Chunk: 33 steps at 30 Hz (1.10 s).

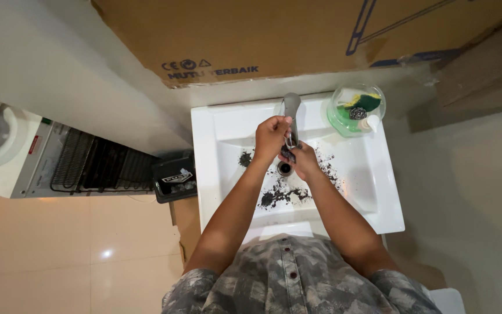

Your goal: The person cleans a sink by hand with a scouring pad, wiping the basin and the faucet.

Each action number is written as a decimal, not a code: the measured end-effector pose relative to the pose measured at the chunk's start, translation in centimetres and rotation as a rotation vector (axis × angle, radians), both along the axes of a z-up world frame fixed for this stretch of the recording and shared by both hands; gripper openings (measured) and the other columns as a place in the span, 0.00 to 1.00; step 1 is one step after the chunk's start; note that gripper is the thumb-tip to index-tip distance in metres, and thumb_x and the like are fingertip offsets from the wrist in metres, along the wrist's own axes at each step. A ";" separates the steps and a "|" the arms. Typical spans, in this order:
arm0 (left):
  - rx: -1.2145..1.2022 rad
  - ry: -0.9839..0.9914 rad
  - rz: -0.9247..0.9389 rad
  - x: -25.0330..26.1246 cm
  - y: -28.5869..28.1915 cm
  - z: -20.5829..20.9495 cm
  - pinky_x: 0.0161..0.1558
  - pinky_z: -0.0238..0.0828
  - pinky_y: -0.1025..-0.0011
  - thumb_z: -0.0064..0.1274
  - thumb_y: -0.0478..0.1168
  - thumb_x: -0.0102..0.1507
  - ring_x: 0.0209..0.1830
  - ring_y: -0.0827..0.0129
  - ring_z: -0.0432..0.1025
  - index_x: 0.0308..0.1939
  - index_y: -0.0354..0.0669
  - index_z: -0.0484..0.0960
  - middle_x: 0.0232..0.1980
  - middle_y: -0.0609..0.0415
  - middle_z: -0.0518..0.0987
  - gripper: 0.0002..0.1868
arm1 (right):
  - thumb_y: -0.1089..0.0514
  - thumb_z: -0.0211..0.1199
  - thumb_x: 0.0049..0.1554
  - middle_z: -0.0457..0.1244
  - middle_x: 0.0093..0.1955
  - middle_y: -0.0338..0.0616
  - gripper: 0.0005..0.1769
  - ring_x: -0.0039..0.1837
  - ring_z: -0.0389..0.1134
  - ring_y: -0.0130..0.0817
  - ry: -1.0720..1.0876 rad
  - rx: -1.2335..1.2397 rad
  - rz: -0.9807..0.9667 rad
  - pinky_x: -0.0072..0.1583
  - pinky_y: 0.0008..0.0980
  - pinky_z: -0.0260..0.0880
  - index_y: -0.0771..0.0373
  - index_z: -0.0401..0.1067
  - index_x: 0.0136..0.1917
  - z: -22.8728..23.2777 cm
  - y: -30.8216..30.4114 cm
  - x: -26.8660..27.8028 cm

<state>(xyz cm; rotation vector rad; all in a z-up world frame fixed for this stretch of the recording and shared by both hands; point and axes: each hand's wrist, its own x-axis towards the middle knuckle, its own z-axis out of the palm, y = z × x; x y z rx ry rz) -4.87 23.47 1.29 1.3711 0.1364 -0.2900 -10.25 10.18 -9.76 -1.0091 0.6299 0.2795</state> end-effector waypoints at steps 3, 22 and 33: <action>0.031 -0.036 -0.025 0.3 0.4 0.2 0.23 0.59 0.80 0.57 0.44 0.67 0.22 0.82 0.66 0.37 0.36 0.84 0.27 0.59 0.78 0.13 | 0.68 0.49 0.64 0.66 0.51 0.49 0.13 0.50 0.71 0.39 0.009 0.033 -0.002 0.54 0.41 0.78 0.68 0.67 0.61 0.4 0.2 0.3; 0.167 -0.116 -0.023 -8.5 -0.8 2.8 0.28 0.66 0.78 0.57 0.44 0.68 0.25 0.81 0.69 0.38 0.35 0.85 0.27 0.59 0.77 0.13 | 0.40 0.48 0.71 0.70 0.39 0.56 0.33 0.45 0.70 0.52 -0.092 -1.245 0.397 0.55 0.49 0.70 0.66 0.77 0.40 -1.4 -5.6 -5.0; 0.253 -0.382 -0.261 -7.6 -8.9 0.6 0.42 0.76 0.76 0.57 0.38 0.65 0.37 0.77 0.78 0.44 0.38 0.85 0.41 0.55 0.86 0.08 | 0.69 0.63 0.55 0.66 0.53 0.51 0.20 0.51 0.72 0.39 -0.121 -0.297 0.089 0.47 0.38 0.82 0.66 0.63 0.60 9.1 -14.1 -8.4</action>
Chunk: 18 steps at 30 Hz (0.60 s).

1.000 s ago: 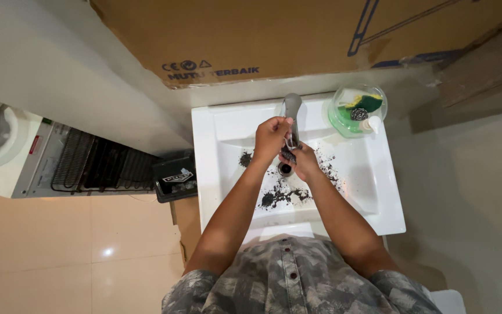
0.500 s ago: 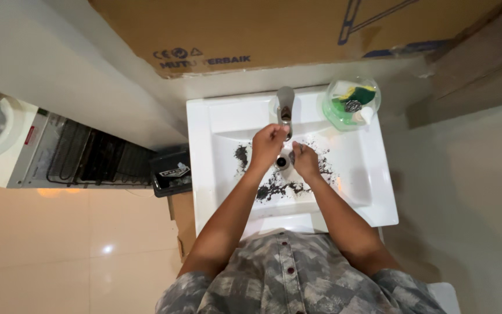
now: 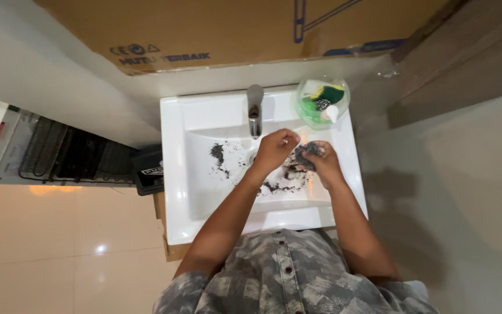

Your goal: The person cleans a sink by hand with a scouring pad, wiping the basin and the faucet.

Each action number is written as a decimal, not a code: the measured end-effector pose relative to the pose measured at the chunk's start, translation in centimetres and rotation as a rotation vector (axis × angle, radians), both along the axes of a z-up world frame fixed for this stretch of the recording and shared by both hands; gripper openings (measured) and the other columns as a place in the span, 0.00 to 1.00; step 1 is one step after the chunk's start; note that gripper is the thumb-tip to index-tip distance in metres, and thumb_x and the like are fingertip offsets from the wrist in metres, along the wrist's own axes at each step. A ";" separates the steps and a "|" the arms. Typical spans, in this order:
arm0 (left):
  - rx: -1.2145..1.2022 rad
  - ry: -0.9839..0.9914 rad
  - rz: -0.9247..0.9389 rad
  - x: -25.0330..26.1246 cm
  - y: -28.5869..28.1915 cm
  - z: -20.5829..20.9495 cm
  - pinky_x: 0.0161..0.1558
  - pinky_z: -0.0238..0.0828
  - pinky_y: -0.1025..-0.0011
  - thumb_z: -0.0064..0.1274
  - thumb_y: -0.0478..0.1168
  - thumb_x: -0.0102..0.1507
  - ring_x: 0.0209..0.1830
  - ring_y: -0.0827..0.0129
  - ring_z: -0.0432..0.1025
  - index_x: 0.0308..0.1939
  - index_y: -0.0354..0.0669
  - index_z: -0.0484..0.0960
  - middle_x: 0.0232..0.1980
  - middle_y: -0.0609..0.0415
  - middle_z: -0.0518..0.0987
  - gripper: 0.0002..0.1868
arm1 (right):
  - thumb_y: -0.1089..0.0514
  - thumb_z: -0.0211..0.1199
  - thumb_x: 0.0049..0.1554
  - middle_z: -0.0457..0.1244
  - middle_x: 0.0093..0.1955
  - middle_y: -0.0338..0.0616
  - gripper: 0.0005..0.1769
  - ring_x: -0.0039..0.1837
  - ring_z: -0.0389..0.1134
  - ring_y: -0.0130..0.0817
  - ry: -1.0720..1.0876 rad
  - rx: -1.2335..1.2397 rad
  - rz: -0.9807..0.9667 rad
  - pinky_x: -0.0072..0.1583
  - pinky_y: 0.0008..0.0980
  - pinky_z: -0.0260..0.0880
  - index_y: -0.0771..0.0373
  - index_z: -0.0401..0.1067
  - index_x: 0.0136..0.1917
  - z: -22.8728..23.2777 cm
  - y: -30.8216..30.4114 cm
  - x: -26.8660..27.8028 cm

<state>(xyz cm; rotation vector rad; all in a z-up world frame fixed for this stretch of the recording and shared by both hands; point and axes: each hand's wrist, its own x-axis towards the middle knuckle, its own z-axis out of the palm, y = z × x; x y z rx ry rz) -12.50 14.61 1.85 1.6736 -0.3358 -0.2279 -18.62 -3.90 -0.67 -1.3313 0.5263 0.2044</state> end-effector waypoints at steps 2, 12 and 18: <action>-0.015 -0.041 0.016 1.7 -2.7 0.7 0.40 0.75 0.75 0.60 0.42 0.65 0.40 0.74 0.77 0.44 0.38 0.87 0.40 0.53 0.86 0.10 | 0.65 0.60 0.60 0.67 0.55 0.55 0.15 0.52 0.74 0.45 0.006 0.027 -0.053 0.52 0.40 0.82 0.71 0.66 0.60 1.9 -1.6 0.1; 0.175 0.188 0.112 6.3 -10.9 2.1 0.29 0.75 0.74 0.68 0.45 0.57 0.22 0.74 0.77 0.41 0.37 0.83 0.30 0.53 0.83 0.17 | 0.60 0.51 0.64 0.68 0.59 0.55 0.18 0.60 0.72 0.46 -0.078 0.346 -0.077 0.63 0.51 0.76 0.74 0.66 0.64 3.3 -7.3 2.8; 0.079 0.352 0.064 7.5 -10.7 2.1 0.24 0.71 0.76 0.68 0.36 0.56 0.24 0.76 0.76 0.39 0.36 0.85 0.31 0.56 0.84 0.11 | 0.59 0.50 0.65 0.68 0.58 0.56 0.18 0.60 0.73 0.45 -0.063 0.379 -0.072 0.62 0.48 0.78 0.74 0.67 0.62 2.9 -7.8 4.2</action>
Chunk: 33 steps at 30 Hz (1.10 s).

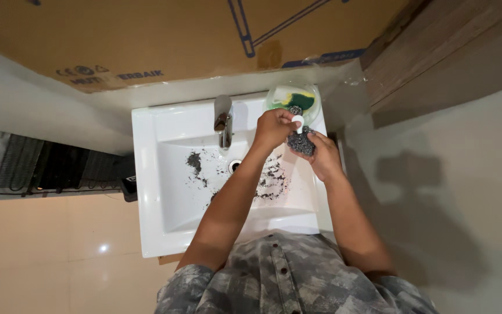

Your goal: The person cleans a sink by hand with a scouring pad, wiping the basin and the faucet.

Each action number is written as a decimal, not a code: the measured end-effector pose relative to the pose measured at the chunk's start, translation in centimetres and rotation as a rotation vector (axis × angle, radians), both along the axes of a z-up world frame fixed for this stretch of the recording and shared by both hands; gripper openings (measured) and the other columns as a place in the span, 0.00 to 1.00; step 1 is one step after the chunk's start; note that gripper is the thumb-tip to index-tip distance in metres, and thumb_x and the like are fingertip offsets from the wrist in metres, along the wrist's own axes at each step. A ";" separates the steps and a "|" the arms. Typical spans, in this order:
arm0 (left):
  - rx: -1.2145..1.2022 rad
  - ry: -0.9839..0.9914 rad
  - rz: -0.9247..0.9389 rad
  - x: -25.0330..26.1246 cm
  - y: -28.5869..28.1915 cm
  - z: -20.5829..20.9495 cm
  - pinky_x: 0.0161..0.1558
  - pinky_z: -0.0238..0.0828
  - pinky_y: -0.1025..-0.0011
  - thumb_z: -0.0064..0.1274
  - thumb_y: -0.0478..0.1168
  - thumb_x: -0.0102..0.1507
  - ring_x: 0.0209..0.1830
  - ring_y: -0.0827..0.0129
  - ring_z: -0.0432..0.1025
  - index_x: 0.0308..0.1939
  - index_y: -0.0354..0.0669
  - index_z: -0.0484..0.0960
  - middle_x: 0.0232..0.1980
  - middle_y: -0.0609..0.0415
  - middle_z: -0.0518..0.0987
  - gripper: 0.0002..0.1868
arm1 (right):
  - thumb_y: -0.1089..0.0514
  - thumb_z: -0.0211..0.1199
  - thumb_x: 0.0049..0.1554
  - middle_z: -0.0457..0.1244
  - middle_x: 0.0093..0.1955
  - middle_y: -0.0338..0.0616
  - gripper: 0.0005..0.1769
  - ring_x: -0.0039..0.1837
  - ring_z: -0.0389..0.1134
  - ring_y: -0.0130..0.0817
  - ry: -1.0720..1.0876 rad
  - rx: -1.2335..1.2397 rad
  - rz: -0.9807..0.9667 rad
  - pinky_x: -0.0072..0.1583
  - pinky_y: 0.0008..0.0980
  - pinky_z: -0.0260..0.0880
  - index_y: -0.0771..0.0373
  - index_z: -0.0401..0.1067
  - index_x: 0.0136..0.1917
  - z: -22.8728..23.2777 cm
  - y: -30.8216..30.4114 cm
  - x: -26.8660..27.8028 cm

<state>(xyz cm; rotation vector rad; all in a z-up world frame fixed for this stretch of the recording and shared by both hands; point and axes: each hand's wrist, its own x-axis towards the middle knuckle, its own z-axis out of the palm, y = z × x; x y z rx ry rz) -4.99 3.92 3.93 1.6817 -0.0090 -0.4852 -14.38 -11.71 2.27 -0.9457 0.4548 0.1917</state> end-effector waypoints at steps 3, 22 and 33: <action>0.000 0.081 0.049 -0.1 -0.3 1.2 0.21 0.73 0.74 0.67 0.34 0.54 0.24 0.76 0.76 0.38 0.36 0.84 0.30 0.56 0.83 0.11 | 0.58 0.51 0.66 0.69 0.56 0.57 0.18 0.57 0.74 0.46 -0.004 -0.031 0.004 0.61 0.46 0.77 0.75 0.68 0.62 0.0 -0.1 0.6; 0.162 -0.016 0.004 0.5 -1.0 -0.6 0.37 0.76 0.75 0.68 0.33 0.55 0.33 0.75 0.78 0.38 0.36 0.83 0.34 0.54 0.85 0.10 | 0.57 0.55 0.66 0.70 0.49 0.46 0.15 0.48 0.74 0.34 0.075 -0.100 -0.079 0.51 0.34 0.79 0.70 0.72 0.59 -1.3 0.6 1.3; 0.090 -0.103 -0.002 0.5 -0.7 -1.8 0.36 0.75 0.75 0.67 0.33 0.56 0.32 0.74 0.77 0.39 0.36 0.83 0.33 0.55 0.84 0.10 | 0.56 0.55 0.67 0.70 0.49 0.46 0.15 0.49 0.74 0.32 -0.010 -0.092 -0.066 0.53 0.34 0.78 0.71 0.73 0.57 -2.1 1.0 0.9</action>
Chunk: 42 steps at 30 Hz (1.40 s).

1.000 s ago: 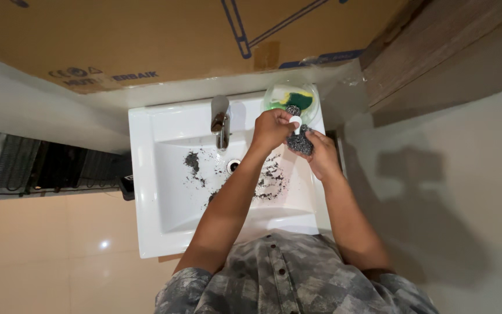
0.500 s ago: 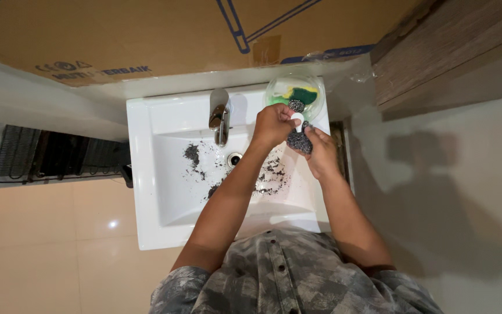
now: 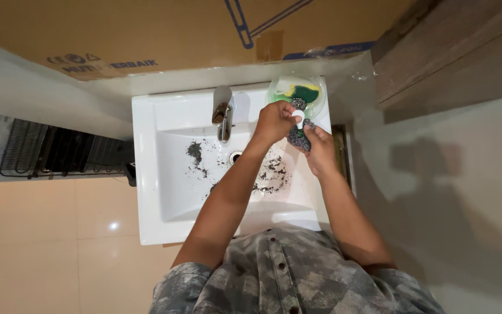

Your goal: The person cleans a sink by hand with a scouring pad, wiping the basin and the faucet.

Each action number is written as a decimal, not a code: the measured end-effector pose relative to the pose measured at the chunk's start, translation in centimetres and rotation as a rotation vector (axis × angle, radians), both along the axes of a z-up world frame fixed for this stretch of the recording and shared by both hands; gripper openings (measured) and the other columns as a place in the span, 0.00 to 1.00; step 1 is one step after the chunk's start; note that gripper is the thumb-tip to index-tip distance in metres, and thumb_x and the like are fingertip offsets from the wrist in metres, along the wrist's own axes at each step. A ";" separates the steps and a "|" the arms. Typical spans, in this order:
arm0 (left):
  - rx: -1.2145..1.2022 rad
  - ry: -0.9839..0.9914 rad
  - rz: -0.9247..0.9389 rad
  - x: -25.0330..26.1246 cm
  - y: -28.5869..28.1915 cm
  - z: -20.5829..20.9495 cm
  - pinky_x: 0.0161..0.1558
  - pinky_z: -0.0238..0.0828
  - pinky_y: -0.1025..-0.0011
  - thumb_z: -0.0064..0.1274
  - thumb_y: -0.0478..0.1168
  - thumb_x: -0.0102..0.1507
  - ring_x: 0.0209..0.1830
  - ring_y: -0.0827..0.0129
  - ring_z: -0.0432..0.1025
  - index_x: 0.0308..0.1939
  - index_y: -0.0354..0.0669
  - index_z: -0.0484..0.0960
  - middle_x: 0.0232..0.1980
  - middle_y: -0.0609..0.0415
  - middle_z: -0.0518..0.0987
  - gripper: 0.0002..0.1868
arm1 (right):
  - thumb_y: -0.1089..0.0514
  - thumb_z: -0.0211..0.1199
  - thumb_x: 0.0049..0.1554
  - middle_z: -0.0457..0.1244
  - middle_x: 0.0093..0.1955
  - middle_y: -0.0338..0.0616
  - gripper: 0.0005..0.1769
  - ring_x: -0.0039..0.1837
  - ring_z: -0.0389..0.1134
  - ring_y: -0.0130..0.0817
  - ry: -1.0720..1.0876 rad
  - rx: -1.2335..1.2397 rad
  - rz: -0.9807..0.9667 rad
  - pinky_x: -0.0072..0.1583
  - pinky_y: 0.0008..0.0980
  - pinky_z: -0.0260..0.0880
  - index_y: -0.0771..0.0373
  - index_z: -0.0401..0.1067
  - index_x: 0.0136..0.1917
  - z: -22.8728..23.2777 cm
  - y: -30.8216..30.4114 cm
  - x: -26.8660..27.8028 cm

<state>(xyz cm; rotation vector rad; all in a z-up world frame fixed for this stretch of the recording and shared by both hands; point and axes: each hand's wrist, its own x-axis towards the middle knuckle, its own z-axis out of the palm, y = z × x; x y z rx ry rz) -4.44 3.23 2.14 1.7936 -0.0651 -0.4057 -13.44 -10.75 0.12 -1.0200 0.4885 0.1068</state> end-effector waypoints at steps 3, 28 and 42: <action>0.013 0.130 -0.007 0.1 0.1 -0.2 0.28 0.72 0.72 0.66 0.33 0.57 0.28 0.74 0.75 0.40 0.36 0.82 0.33 0.55 0.83 0.10 | 0.57 0.55 0.67 0.70 0.51 0.48 0.14 0.50 0.74 0.34 0.020 -0.019 0.021 0.53 0.34 0.78 0.69 0.72 0.58 0.5 0.0 0.0; 0.077 -0.085 0.044 -0.7 -0.4 -0.7 0.36 0.75 0.71 0.67 0.34 0.56 0.31 0.70 0.78 0.39 0.36 0.82 0.32 0.52 0.84 0.11 | 0.59 0.54 0.67 0.69 0.51 0.45 0.13 0.50 0.73 0.31 -0.018 -0.007 0.040 0.54 0.35 0.78 0.69 0.72 0.60 -0.7 -0.2 0.2; -0.018 -0.206 0.128 -2.3 -0.3 -2.4 0.40 0.78 0.73 0.68 0.40 0.58 0.35 0.72 0.78 0.46 0.39 0.82 0.37 0.54 0.84 0.16 | 0.62 0.53 0.64 0.69 0.55 0.49 0.14 0.55 0.74 0.39 -0.030 0.027 0.031 0.59 0.42 0.78 0.69 0.69 0.61 1.7 -0.3 -1.9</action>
